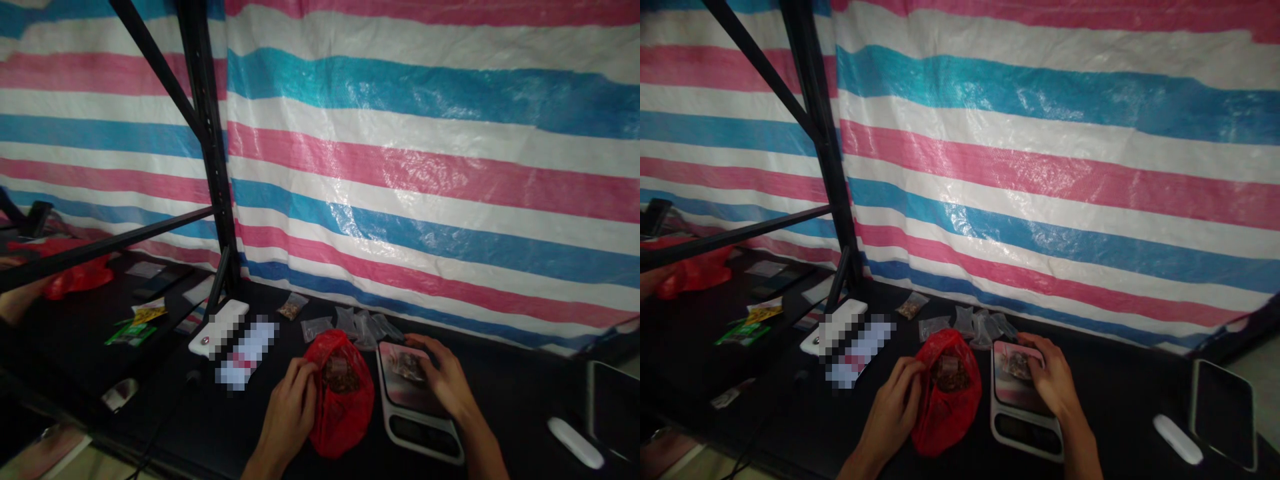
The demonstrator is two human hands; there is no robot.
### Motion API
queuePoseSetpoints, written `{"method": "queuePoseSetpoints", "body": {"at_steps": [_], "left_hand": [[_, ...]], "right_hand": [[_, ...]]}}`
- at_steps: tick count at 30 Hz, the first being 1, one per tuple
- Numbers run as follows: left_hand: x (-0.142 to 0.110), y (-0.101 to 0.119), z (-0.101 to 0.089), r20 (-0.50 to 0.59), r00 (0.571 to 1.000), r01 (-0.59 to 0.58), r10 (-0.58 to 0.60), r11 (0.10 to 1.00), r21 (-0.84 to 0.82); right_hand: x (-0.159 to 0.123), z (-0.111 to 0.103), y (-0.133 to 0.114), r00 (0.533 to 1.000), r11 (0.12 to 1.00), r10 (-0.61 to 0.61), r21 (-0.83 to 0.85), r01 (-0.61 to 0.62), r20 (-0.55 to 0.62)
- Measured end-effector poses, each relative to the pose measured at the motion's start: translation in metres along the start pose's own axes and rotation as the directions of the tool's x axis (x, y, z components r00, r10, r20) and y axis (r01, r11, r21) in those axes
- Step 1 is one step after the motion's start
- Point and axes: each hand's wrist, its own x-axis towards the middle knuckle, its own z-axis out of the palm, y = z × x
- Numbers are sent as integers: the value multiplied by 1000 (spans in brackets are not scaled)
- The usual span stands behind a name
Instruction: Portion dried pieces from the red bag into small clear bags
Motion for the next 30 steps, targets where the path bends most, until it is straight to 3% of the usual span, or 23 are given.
{"method": "queuePoseSetpoints", "body": {"at_steps": [6,14,25,30], "left_hand": [[0,0,1,-19,999,-37,37,999,26],[-1,-3,2,-10,998,-56,56,998,24],[1,4,0,6,998,-66,66,996,60],[3,2,3,53,998,31,-33,998,52]], "right_hand": [[0,2,0,1000,997,-4,80,2,31],[-1,-3,-7,985,989,-37,146,12,167],[-7,3,2,982,1000,-25,-7,27,187],[-3,2,-6,972,998,51,-33,-44,228]]}}
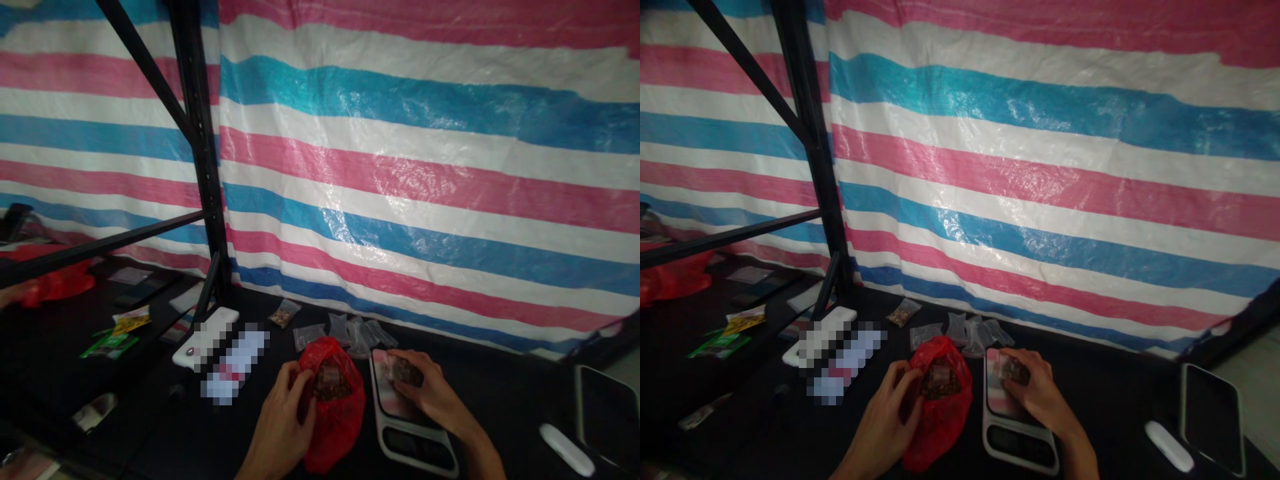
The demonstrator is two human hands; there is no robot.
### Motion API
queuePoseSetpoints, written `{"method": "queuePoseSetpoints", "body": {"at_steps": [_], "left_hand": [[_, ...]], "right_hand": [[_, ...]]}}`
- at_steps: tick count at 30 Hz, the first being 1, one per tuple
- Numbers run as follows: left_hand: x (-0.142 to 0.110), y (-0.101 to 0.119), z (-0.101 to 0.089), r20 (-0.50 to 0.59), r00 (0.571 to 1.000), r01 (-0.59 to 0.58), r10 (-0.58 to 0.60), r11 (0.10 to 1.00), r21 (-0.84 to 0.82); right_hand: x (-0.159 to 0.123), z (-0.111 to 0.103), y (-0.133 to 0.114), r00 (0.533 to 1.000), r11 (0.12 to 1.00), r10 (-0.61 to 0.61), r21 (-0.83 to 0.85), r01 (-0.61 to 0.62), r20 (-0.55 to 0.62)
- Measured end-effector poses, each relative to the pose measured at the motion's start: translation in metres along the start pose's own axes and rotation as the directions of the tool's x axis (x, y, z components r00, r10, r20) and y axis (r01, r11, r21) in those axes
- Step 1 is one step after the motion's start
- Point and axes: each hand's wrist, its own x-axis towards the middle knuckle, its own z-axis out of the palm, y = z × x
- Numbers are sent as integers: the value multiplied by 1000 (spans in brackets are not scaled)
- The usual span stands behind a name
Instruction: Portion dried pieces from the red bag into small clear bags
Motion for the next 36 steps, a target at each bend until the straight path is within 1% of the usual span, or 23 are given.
{"method": "queuePoseSetpoints", "body": {"at_steps": [2,5,8,10,12,16,20,22,26,30,34,36], "left_hand": [[0,-2,2,27,999,36,-34,998,-43],[1,-4,4,48,997,64,-59,992,-105],[0,-6,5,42,996,84,-78,985,-152],[0,-6,4,29,996,88,-85,981,-175],[-1,-7,3,22,996,92,-90,977,-191],[-1,-7,2,16,995,103,-102,974,-202],[0,-6,2,25,994,111,-108,973,-204],[0,-6,2,22,994,109,-106,973,-202],[0,-6,1,3,995,94,-95,977,-191],[0,-8,2,7,995,97,-97,979,-182],[-1,-9,3,8,996,94,-94,979,-182],[-1,-9,3,8,996,86,-86,980,-181]], "right_hand": [[2,3,-9,999,996,-35,89,31,38],[1,16,-31,987,972,-143,197,127,72],[-6,36,-53,968,951,-220,247,185,120],[-11,49,-64,955,950,-232,254,182,182],[-14,60,-70,947,961,-224,217,174,229],[-14,72,-71,946,971,-227,131,201,232],[-12,75,-70,959,977,-208,81,196,192],[-12,75,-71,961,980,-199,67,189,193],[-11,76,-71,953,975,-221,48,216,209],[-11,78,-68,955,978,-210,41,206,209],[-11,81,-66,937,962,-273,54,268,216],[-12,81,-67,938,966,-259,66,251,230]]}}
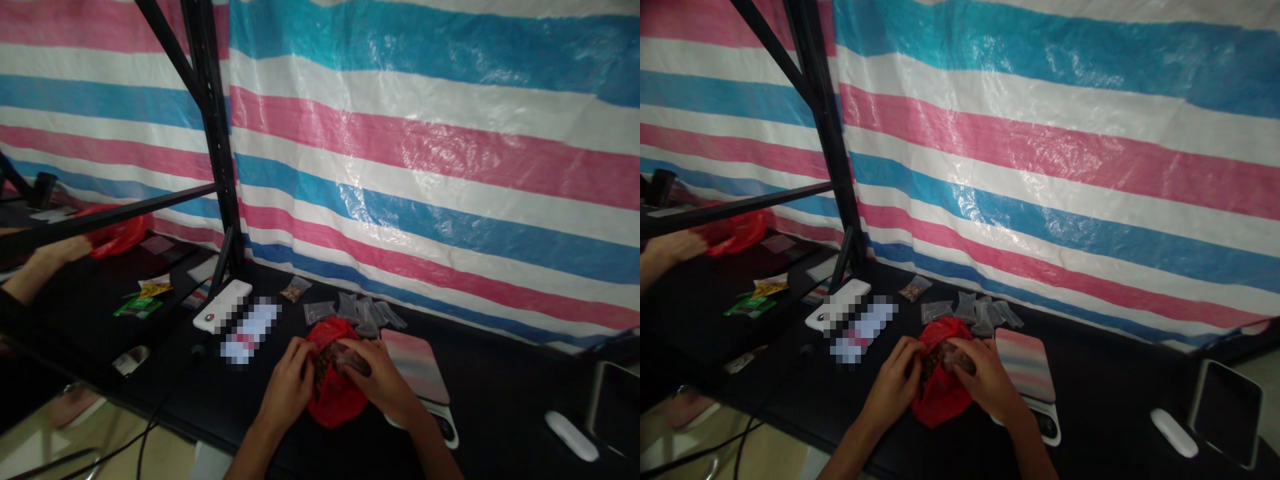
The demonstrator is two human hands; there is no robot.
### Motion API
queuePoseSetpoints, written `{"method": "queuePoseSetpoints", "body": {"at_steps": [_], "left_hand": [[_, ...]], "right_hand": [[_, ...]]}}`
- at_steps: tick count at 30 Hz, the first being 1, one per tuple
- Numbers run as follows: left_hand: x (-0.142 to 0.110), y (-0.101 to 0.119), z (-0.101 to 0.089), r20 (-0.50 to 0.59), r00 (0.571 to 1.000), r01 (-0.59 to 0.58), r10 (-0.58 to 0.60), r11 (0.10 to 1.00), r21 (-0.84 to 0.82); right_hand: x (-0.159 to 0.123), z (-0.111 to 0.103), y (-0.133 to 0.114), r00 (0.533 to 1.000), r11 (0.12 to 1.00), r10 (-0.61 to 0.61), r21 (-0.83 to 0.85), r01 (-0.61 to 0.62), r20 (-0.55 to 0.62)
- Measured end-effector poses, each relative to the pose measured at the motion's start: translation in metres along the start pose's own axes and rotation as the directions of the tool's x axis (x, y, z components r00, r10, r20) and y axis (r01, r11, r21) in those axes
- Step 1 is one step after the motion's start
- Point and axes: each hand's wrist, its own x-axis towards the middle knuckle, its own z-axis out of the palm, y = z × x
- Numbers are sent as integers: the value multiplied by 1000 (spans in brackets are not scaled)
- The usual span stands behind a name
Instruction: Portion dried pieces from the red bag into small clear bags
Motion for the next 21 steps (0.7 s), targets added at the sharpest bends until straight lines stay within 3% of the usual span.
{"method": "queuePoseSetpoints", "body": {"at_steps": [12,21], "left_hand": [[0,1,0,9,1000,2,-2,1000,2],[2,4,-1,-39,999,-23,25,999,41]], "right_hand": [[1,-5,-4,1000,997,1,-78,-1,7],[0,-5,-8,999,999,36,-17,-36,-1]]}}
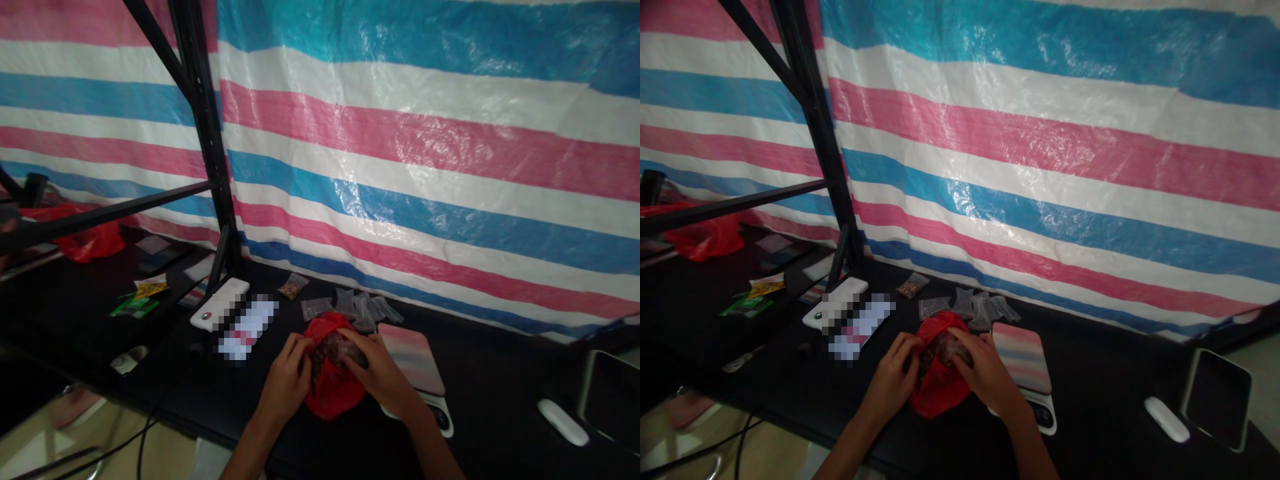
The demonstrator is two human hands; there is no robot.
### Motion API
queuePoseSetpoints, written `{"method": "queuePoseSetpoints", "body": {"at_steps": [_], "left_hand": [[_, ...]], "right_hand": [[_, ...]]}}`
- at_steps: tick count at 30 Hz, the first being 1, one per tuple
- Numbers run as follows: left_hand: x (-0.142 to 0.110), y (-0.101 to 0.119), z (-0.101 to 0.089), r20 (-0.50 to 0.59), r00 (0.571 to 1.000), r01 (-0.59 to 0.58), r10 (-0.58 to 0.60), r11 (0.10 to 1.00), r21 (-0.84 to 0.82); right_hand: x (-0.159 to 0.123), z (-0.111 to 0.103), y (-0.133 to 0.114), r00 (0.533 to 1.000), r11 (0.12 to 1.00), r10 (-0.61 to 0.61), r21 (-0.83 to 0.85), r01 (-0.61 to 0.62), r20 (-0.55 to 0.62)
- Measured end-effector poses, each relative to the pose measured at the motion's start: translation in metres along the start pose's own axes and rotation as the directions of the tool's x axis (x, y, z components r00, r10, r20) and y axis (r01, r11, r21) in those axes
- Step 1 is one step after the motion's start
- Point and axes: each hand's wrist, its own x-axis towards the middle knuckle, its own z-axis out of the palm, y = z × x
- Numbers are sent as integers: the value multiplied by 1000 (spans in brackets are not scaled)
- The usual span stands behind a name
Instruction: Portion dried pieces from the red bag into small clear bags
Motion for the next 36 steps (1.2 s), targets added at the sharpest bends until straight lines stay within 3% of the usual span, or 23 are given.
{"method": "queuePoseSetpoints", "body": {"at_steps": [10,18,24,28,32,36], "left_hand": [[-1,1,-1,27,1000,-6,5,1000,21],[-2,0,-2,16,1000,-9,8,999,46],[-2,2,-2,9,1000,-5,4,999,52],[-1,3,-3,15,1000,-6,5,999,53],[-1,1,-2,14,1000,-23,22,998,52],[-2,-1,-1,13,1000,-29,29,998,51]], "right_hand": [[-1,0,-4,1000,999,-18,-50,17,-24],[-1,-4,0,990,989,-115,-105,106,-83],[-6,-38,26,960,976,-35,-217,-27,-277],[-12,-57,43,951,956,15,-275,-105,-310],[-15,-62,47,938,950,17,-288,-123,-346],[-16,-64,49,892,956,10,-258,-141,-452]]}}
